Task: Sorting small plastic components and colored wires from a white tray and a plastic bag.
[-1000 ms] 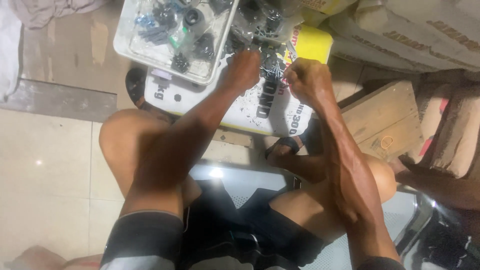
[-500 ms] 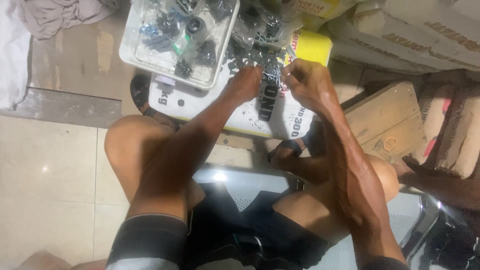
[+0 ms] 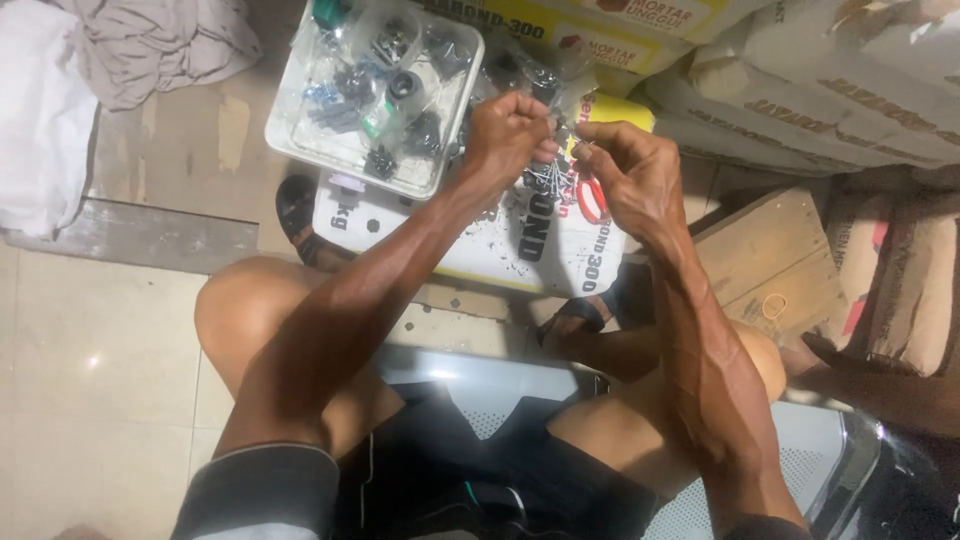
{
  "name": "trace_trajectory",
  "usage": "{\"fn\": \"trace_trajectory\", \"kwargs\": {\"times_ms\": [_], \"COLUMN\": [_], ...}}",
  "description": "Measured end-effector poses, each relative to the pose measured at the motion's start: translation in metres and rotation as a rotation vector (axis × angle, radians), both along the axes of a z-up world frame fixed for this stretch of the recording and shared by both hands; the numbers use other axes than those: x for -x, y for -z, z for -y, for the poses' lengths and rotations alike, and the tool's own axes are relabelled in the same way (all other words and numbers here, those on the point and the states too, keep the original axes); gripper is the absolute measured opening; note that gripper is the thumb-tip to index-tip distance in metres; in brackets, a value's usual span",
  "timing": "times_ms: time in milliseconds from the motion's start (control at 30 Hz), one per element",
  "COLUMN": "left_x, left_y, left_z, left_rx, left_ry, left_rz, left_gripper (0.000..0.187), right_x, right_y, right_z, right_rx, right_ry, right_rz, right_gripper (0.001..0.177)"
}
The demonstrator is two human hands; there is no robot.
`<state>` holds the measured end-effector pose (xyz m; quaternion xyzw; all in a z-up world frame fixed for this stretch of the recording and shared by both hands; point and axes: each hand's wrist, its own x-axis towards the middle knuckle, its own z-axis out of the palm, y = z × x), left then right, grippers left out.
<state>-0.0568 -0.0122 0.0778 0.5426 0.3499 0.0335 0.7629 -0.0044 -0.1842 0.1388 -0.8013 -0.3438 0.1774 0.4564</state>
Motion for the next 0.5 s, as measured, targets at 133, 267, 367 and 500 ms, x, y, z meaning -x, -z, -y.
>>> {"fn": "trace_trajectory", "kwargs": {"times_ms": [133,267,367,500], "left_x": [0.0,-0.001,-0.002,-0.005], "left_y": [-0.002,0.001,0.004,0.015], "left_z": [0.001,0.002,0.003,0.005], "left_rx": [-0.028,-0.025,-0.017,-0.122], "left_ry": [-0.037,-0.039,-0.026,0.027], "left_rz": [0.003,0.009,0.035,0.124], "left_gripper": [0.005,0.006,0.007,0.006], "right_x": [-0.001,-0.003,-0.002,-0.006], "right_y": [0.006,0.006,0.004,0.002], "right_z": [-0.005,-0.007,-0.006,-0.006], "right_rx": [-0.042,0.004,0.031,0.092], "right_ry": [-0.066,-0.047,-0.019,0.015], "right_rz": [0.06,0.059,0.037,0.02], "right_gripper": [0.021,0.018,0.016,0.011]}}
